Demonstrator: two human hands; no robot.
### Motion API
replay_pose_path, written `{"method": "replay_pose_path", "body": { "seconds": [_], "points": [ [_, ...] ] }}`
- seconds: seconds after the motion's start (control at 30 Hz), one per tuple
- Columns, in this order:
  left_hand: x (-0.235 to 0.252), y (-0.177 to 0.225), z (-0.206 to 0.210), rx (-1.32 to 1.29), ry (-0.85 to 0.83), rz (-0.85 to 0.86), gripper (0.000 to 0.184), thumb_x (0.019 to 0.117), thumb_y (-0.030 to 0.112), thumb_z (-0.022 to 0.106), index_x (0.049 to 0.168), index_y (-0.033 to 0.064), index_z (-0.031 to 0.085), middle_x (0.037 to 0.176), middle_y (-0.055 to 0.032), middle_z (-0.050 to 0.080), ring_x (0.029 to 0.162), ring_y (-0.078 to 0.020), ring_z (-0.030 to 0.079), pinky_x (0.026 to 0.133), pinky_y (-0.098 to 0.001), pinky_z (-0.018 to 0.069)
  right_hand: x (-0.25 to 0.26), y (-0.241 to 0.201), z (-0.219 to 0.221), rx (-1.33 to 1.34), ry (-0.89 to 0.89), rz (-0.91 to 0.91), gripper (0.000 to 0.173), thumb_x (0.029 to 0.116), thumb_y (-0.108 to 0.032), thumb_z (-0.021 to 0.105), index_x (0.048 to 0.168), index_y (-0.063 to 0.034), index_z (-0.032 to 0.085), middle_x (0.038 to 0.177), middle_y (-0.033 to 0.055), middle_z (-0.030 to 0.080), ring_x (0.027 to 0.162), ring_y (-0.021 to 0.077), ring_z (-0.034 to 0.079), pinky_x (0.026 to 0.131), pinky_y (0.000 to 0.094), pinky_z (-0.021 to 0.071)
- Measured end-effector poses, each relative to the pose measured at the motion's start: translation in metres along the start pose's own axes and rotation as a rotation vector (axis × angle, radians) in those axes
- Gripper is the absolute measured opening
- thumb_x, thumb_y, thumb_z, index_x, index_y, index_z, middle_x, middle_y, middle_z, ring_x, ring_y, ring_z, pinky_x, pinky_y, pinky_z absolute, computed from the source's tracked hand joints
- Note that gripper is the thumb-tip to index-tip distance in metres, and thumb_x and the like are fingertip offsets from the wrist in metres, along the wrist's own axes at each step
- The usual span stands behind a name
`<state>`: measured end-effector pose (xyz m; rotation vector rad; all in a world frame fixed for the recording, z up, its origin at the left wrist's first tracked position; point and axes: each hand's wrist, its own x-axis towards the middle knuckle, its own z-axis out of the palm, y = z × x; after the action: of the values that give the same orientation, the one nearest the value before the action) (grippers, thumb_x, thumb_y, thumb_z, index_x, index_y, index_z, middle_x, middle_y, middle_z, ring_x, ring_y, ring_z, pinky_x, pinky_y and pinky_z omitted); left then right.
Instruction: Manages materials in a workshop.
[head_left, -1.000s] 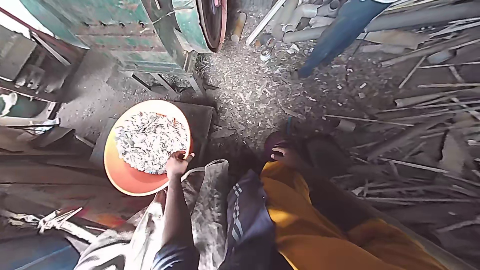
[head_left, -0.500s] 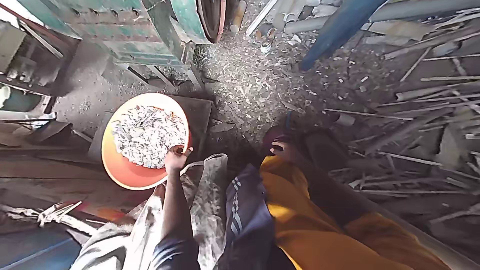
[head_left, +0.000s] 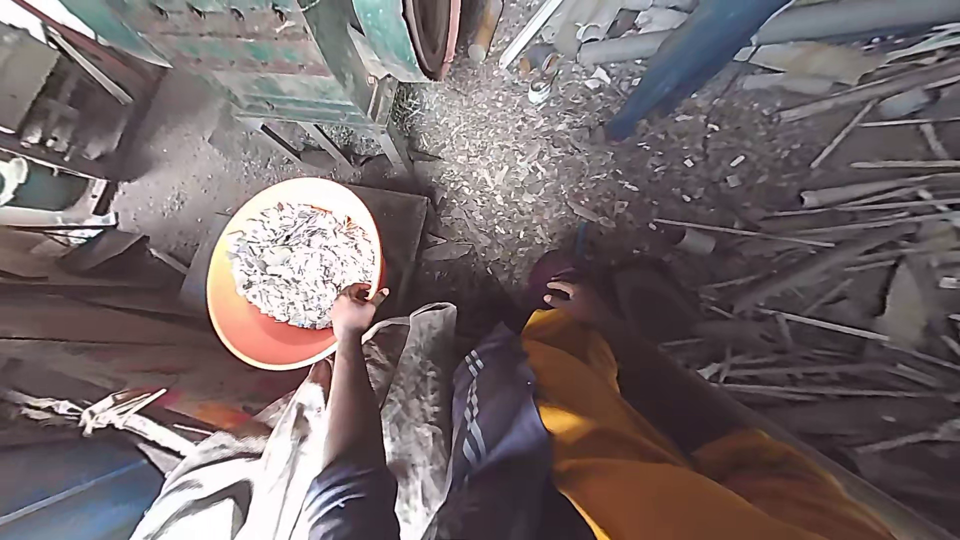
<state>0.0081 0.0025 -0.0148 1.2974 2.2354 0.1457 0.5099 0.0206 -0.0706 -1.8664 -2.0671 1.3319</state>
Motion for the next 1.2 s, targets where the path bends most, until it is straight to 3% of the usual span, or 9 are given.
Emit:
{"method": "replay_pose_path", "body": {
  "seconds": [0.27,0.4,0.93,1.2],
  "points": [
    [0.000,-0.001,0.001,-0.010,0.002,-0.008,0.057,0.0866,0.056,0.074,0.123,0.0120,0.071,0.112,-0.0111,0.075,0.107,-0.0308,0.070,0.098,-0.0604,0.0510,-0.006,-0.009,-0.006,0.020,-0.030,0.040,0.050,0.1009,-0.042,0.060,0.137,-0.0071,0.066,0.148,0.0138,0.057,0.143,0.0286,0.048,0.122,0.0513,0.0294],
    [0.000,0.000,0.000,0.000,0.001,-0.016,0.057,0.0864,0.058,0.074,0.123,0.0141,0.071,0.112,-0.0096,0.075,0.108,-0.0299,0.070,0.098,-0.0606,0.0510,-0.006,-0.009,-0.006,0.033,-0.030,0.038,0.050,0.1008,-0.041,0.061,0.137,-0.0065,0.065,0.148,0.0139,0.058,0.142,0.0276,0.050,0.121,0.0490,0.0339],
    [-0.001,0.000,0.003,-0.052,0.029,0.005,0.052,0.0871,0.049,0.079,0.120,0.0098,0.072,0.111,-0.0149,0.075,0.105,-0.0343,0.070,0.097,-0.0640,0.0499,-0.008,-0.019,-0.012,0.057,-0.074,0.071,0.052,0.1018,-0.041,0.060,0.141,-0.0065,0.062,0.148,0.0144,0.057,0.141,0.0271,0.050,0.120,0.0479,0.0352],
    [-0.001,0.001,0.004,-0.050,0.044,0.021,0.053,0.0862,0.048,0.081,0.119,0.0079,0.072,0.113,-0.0180,0.073,0.108,-0.0376,0.069,0.097,-0.0652,0.0498,-0.004,-0.008,-0.007,0.049,-0.032,0.035,0.052,0.0990,-0.043,0.062,0.136,-0.0067,0.066,0.148,0.0151,0.057,0.142,0.0290,0.048,0.121,0.0500,0.0321]
  ]
}}
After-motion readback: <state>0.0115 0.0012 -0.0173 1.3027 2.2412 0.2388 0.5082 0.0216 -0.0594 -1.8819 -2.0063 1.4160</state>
